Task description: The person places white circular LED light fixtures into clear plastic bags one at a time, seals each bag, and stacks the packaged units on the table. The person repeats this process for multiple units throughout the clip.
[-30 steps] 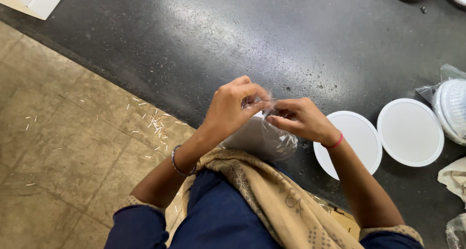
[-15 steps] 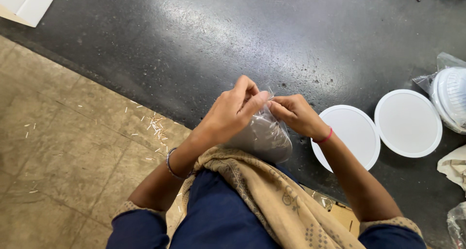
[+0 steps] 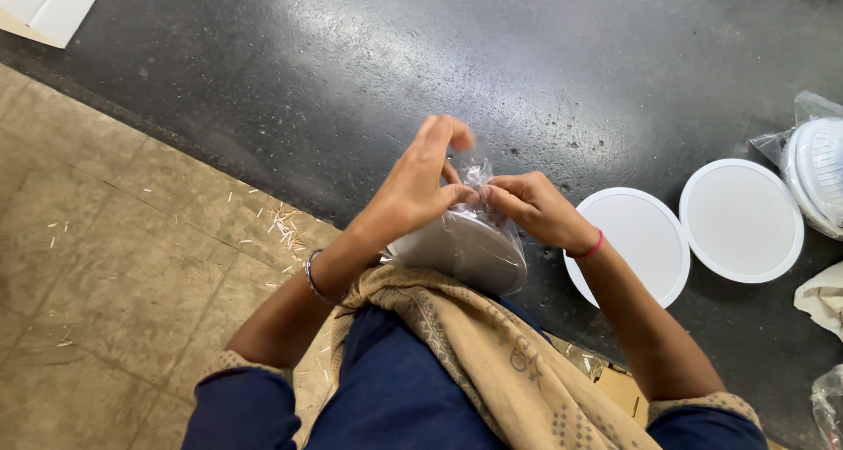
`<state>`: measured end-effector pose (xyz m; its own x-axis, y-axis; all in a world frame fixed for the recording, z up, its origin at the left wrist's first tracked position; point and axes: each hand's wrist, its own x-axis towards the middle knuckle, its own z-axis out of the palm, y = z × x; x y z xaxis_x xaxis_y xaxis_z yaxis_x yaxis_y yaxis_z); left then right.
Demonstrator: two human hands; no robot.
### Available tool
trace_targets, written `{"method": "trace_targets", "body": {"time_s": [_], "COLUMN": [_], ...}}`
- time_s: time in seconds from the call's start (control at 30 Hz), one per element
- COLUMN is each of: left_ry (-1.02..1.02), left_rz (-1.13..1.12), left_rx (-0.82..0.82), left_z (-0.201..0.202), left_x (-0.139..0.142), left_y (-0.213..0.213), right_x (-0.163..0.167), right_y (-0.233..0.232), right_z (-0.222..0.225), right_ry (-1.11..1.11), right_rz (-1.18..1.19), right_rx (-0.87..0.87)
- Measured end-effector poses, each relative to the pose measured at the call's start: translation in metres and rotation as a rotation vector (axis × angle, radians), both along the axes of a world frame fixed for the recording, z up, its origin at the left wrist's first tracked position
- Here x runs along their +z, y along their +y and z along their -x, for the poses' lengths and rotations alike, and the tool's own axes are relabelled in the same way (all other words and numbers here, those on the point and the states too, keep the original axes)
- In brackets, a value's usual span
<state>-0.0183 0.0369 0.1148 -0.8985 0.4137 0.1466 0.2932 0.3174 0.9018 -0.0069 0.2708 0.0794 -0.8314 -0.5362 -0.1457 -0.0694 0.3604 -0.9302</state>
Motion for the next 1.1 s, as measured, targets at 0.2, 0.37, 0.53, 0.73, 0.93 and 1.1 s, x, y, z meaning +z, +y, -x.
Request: {"method": "trace_targets", "body": {"time_s": [0.2,0.37,0.53,0.73,0.93,1.1], "left_ry": [0.066,0.313,0.449,0.533,0.443,0.354], "left_rz": [-0.007,0.003,0.156,0.328,0.266,-0.013], "left_rx": [-0.181,-0.27,-0.372,-0.371,-0.43,-0.013], "left_z": [0.011,0.001,-0.004,-0.021,-0.021,-0.016], "left_x": [0.005,0.003,0.015,0.034,0.037,0.013], "left_y": [-0.003,-0.013,-0.025,-0.014,0.004,0.02], "right_x": [-0.003,-0.002,0.012,0.024,0.019,0.032], "right_y": [0.001,0.002,-0.001,0.007,0.007,0.037], "right_z": [-0.002,-0.003,-0.009,-0.029,-0.072,-0.095], "right_ry": [-0.003,-0.009,0.007,0.197,0.211,0.205], "right_rz": [0.028,0.009,-0.075,0.011,-0.032,-0.095], "right_rx": [-0.019,-0.027,-0.046,-0.023,-0.202,-0.482]}}
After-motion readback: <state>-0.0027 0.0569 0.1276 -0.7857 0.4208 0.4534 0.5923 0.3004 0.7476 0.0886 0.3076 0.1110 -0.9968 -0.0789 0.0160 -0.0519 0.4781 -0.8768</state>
